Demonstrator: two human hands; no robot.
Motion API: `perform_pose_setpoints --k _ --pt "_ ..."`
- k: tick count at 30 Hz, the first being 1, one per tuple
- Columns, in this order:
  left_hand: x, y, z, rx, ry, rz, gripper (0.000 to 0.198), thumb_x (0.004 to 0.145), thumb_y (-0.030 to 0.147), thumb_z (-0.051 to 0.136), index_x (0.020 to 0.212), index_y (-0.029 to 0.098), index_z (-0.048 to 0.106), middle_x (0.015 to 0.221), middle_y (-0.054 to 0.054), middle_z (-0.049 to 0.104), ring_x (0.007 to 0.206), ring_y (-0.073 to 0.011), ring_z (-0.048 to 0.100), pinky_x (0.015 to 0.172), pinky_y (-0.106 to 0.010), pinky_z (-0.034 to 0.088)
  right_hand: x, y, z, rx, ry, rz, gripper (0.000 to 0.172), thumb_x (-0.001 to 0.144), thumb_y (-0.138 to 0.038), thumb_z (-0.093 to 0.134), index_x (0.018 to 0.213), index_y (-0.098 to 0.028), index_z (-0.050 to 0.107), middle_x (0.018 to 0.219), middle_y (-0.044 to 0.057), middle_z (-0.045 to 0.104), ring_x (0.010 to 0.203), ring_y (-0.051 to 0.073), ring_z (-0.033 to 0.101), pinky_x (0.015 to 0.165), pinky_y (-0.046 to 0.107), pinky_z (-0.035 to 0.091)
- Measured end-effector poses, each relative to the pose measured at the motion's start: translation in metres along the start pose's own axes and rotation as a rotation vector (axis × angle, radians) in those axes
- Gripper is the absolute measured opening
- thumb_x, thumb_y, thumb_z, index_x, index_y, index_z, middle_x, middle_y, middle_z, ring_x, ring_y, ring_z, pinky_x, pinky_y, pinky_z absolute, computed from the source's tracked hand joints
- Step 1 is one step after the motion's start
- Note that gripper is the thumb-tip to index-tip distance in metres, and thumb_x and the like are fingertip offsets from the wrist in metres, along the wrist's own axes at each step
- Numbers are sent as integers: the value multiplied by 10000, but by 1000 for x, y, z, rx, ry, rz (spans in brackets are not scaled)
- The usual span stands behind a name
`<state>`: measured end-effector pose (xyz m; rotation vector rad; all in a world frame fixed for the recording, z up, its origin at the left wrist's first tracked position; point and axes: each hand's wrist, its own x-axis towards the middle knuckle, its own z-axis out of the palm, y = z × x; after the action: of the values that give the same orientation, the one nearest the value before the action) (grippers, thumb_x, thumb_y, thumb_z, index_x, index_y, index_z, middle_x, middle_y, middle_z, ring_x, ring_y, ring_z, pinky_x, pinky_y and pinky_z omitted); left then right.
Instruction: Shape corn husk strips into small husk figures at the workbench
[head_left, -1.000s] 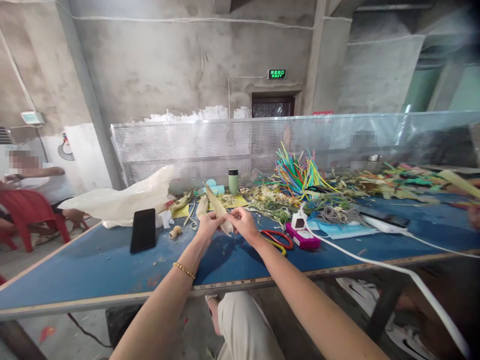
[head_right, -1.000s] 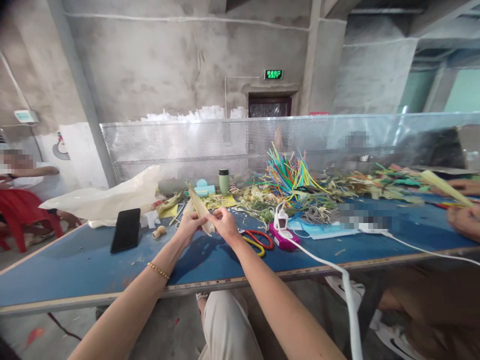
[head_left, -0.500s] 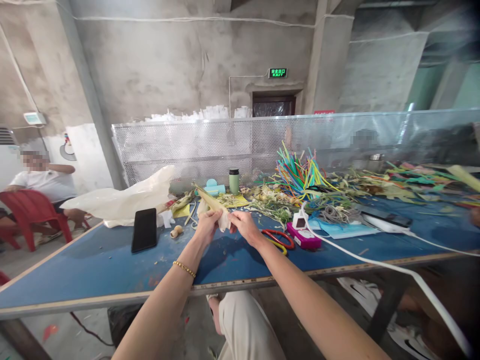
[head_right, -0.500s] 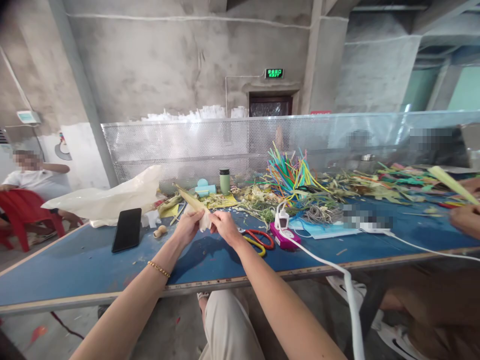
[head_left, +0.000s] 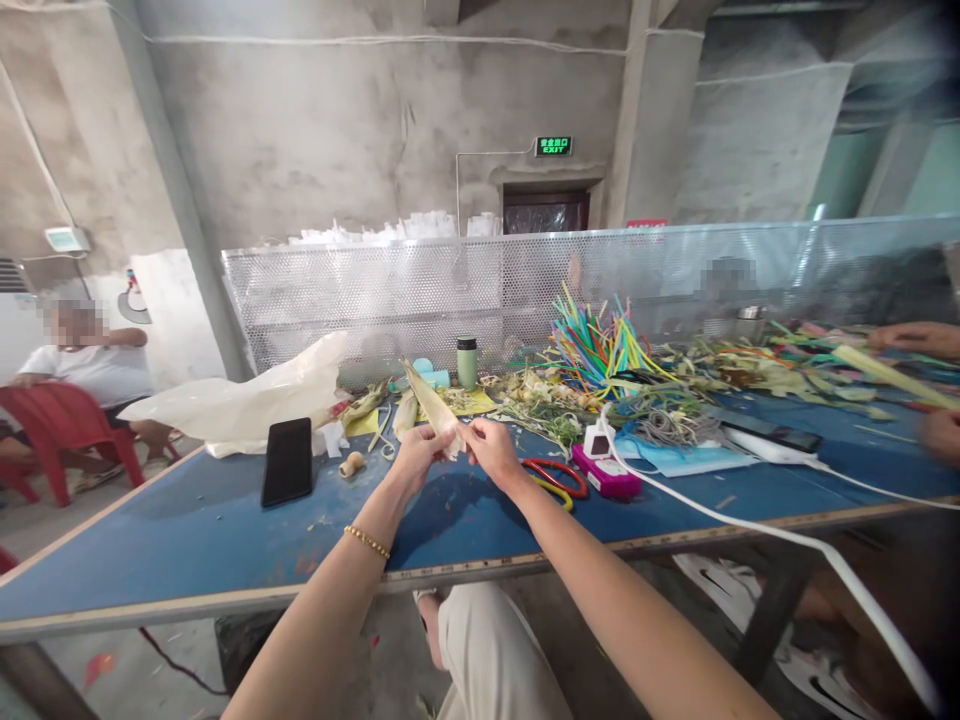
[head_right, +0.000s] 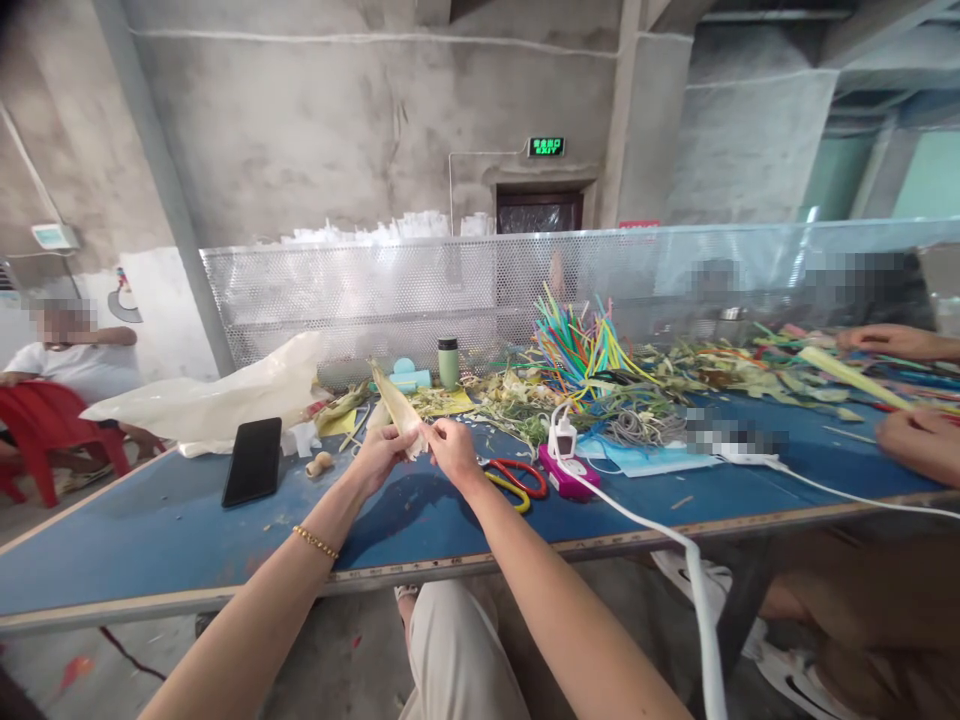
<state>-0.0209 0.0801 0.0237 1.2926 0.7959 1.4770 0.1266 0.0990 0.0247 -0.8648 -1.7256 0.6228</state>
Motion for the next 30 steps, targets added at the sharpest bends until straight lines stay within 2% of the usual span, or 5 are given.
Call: perform_pose_setpoints --k 6,13,16,25,30 --pt "-1 4 2 -86 -69 -106 397 531 374 884 726 75 708 627 -75 673 505 -108 547 497 -235 386 6 -4 -11 -149 -111 3 450 957 -429 436 584 -189 512 460 -10 545 449 124 538 535 222 406" --pt "3 1 1 -63 75 -151 323 525 301 861 629 83 648 514 -22 595 362 -52 411 364 -210 242 -27 -18 -82 -1147 -313 2 225 914 -250 547 886 -95 708 962 207 694 972 295 647 799 323 434" --pt "4 0 2 -67 124 -170 339 514 310 860 584 105 599 446 19 519 335 -39 358 345 -202 191 -48 -16 -98 -1259 -388 30 203 888 -195 564 979 -73 700 1040 219 669 1009 312 633 806 329 437" --pt "8 12 -10 -113 304 -81 388 454 276 885 620 127 568 425 68 466 324 -32 340 342 -193 187 -32 4 -105 -879 -351 175 428 761 -253 652 1167 -120 637 1035 137 706 968 253 652 782 278 447" --pt "7 34 -8 -152 316 -1 427 425 281 898 670 118 588 527 25 574 362 -49 420 353 -198 255 -26 5 -113 -342 -306 307 515 692 -351 745 1147 -127 649 693 2 629 568 139 571 521 235 396"
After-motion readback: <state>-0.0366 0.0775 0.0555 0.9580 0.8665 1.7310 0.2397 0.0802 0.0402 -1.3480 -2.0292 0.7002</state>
